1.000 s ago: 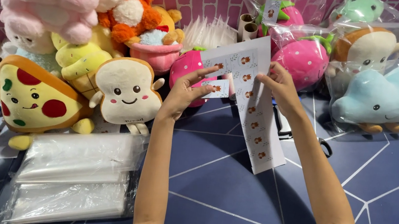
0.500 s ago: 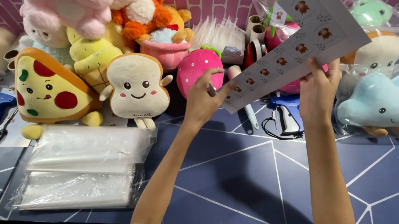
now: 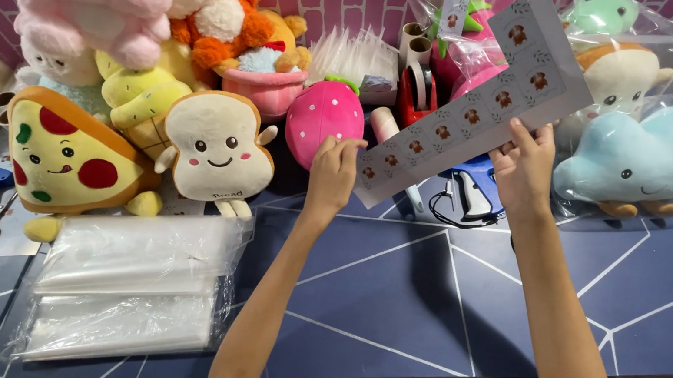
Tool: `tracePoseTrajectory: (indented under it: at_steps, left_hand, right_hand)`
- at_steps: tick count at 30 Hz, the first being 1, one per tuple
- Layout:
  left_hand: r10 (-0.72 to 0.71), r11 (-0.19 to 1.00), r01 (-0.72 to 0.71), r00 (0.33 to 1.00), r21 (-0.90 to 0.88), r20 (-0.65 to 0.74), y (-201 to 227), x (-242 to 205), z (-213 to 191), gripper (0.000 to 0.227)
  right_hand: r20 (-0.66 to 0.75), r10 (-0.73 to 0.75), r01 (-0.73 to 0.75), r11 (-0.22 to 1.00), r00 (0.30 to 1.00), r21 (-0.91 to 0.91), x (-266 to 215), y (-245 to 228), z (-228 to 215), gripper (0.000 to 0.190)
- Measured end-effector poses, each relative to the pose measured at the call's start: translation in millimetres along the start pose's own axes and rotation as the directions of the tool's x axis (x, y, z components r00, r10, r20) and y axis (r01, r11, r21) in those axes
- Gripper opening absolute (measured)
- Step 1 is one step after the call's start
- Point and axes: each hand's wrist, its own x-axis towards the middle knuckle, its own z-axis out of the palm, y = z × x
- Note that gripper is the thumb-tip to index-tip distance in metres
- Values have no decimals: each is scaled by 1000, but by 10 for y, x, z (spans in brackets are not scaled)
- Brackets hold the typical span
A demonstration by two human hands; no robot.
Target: The person cuts a small sticker from a sheet using scissors, applies it to a hangtag, and attaches the tag to a pink plush strawberry. They then place the plush inside a plastic bag and seal the bag by hand.
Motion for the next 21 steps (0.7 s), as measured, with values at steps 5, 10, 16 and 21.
tracePoseTrajectory:
  at_steps: [5,10,16,21]
  left_hand:
    - [-73,997,67,983,43,166,-179,-340,-61,40]
    - [-121,991,133,921,-7,371,-244,-623,-174,64]
    - [-115,990,78,936,121,332,-732,-674,-57,67]
    - [40,973,-73,988,218,150,-583,-638,-142,47]
  right_hand:
    - [-9,-60,59,995,998,-76,111,72,-153,38]
    - [5,-92,92,990,996,-108,121,-21,-89,35]
    - [-39,-96,91,990,995,-107,169,-29,-149,32]
    - [-77,-94,87,992,993,-88,166,12,-235,31]
